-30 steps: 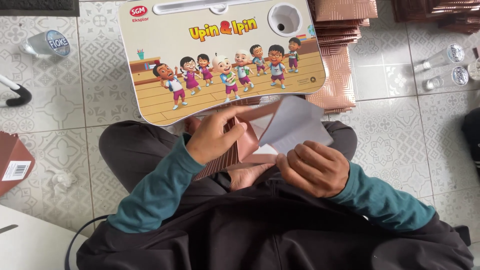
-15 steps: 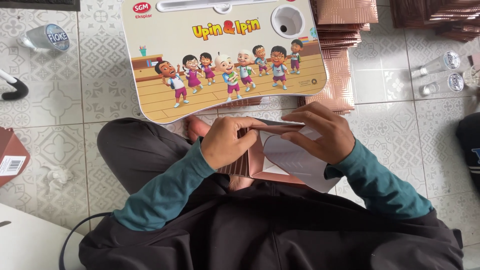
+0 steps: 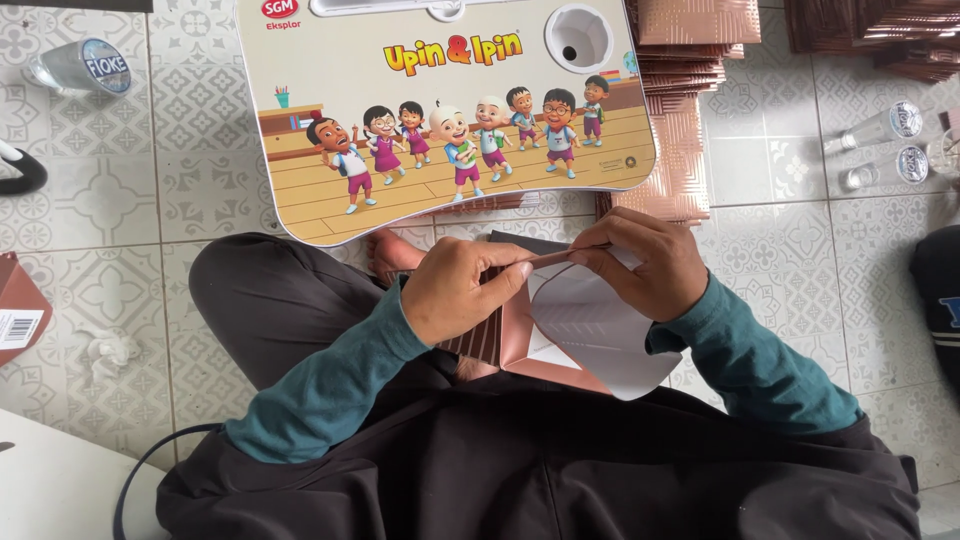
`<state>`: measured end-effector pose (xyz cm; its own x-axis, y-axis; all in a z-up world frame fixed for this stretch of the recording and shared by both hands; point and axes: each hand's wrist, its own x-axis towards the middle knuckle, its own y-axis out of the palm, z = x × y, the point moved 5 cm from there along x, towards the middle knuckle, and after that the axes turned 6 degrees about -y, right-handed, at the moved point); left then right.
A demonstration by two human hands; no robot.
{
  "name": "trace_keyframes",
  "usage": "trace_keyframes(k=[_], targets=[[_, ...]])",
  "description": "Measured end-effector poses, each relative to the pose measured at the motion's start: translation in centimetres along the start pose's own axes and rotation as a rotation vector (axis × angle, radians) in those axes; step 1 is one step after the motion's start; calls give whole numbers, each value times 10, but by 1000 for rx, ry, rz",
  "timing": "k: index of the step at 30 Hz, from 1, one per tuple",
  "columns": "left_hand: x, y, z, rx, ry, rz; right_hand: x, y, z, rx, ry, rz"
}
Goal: Folding flat cardboard sheets into three-dimensional boxes by following pre-scored lines and tucking in flaps.
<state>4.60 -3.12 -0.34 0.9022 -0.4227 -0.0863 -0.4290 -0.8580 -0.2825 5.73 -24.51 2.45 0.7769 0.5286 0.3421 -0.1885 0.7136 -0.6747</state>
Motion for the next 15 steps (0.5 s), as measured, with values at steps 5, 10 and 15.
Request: trace_keyframes(k=[5,10,15], targets=[[2,0,-6,20,81,-105,15,9,25,-126,-206,-16],[3,6,-6,42,127,-161,25,20,46,-350,-375,-24],[1,-8,6,-118,183,-110,21,-16,37,-133,-157,91]])
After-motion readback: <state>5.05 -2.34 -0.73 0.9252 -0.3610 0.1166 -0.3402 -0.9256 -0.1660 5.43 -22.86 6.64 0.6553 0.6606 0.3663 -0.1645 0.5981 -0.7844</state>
